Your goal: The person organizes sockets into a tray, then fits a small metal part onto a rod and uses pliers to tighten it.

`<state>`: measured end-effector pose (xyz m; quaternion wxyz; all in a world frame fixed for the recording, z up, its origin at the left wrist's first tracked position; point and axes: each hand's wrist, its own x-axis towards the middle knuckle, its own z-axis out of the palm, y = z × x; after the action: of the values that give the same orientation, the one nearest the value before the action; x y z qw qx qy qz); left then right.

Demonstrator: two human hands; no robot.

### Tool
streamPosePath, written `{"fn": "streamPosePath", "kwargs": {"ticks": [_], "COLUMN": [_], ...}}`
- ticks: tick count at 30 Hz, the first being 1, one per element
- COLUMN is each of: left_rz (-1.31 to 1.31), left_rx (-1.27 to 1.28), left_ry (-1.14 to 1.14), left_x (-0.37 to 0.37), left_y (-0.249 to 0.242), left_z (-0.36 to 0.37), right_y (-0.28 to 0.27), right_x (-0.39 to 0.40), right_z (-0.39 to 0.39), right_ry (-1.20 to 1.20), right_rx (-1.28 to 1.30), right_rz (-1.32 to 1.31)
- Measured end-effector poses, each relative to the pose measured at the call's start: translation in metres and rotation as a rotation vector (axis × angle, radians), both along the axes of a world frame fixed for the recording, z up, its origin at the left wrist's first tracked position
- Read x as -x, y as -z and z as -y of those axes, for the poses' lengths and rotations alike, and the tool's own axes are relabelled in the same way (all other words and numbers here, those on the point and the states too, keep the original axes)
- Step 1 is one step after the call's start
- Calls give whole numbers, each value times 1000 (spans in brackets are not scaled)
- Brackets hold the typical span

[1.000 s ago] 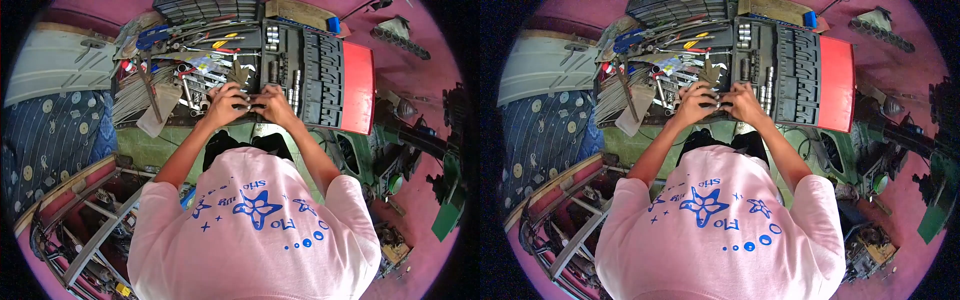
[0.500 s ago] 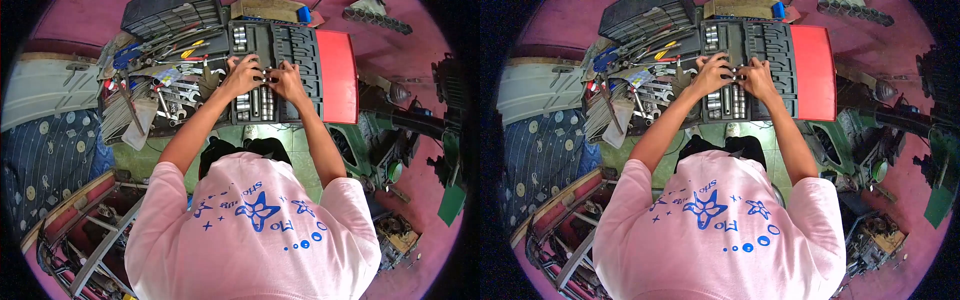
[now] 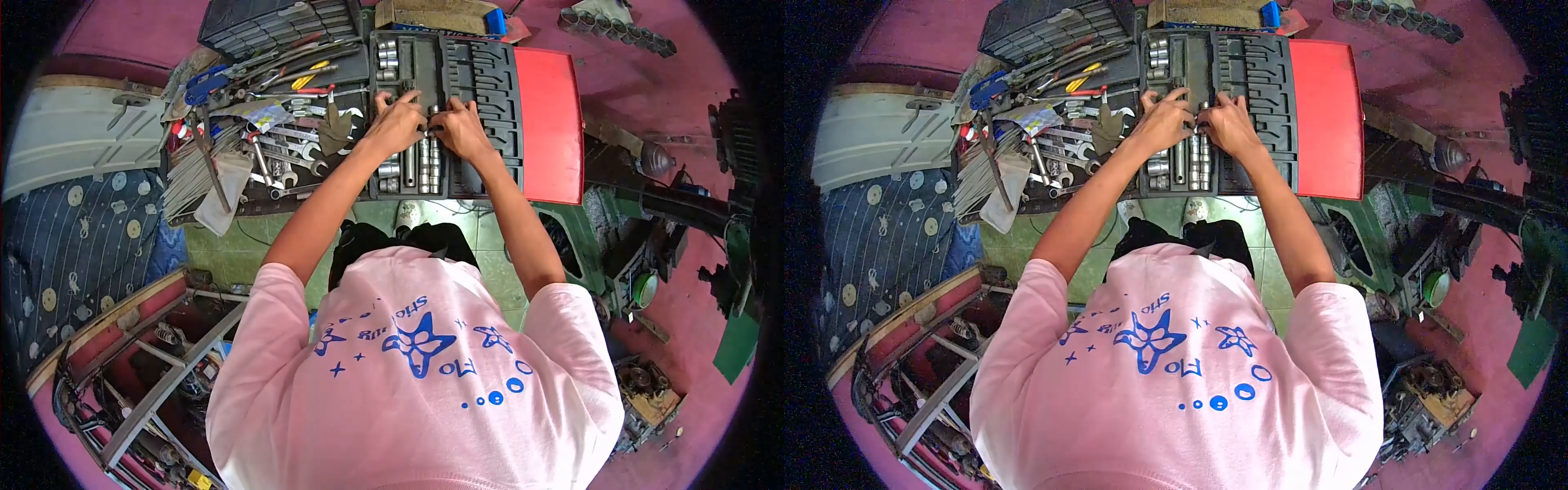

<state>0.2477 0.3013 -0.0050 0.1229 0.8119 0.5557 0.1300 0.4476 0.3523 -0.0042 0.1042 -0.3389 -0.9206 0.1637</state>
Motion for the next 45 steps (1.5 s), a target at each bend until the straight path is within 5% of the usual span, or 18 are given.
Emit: {"fn": "streamPosePath", "kwargs": {"ticks": [9, 21, 33, 45], "left_rz": [17, 195, 401, 74], "left_rx": [14, -272, -203, -100], "left_ry": [32, -157, -539, -985], "left_x": [0, 18, 94, 93], "left_y": [-2, -29, -17, -11], "left_z": [5, 49, 157, 241], "right_y": [7, -41, -35, -14], "right_x": [0, 25, 120, 181], "right_z": [7, 40, 89, 94], "right_ry": [-1, 79, -315, -845], "right_rx": [-84, -146, 0, 140], "right_rz": [-9, -129, -169, -48]}}
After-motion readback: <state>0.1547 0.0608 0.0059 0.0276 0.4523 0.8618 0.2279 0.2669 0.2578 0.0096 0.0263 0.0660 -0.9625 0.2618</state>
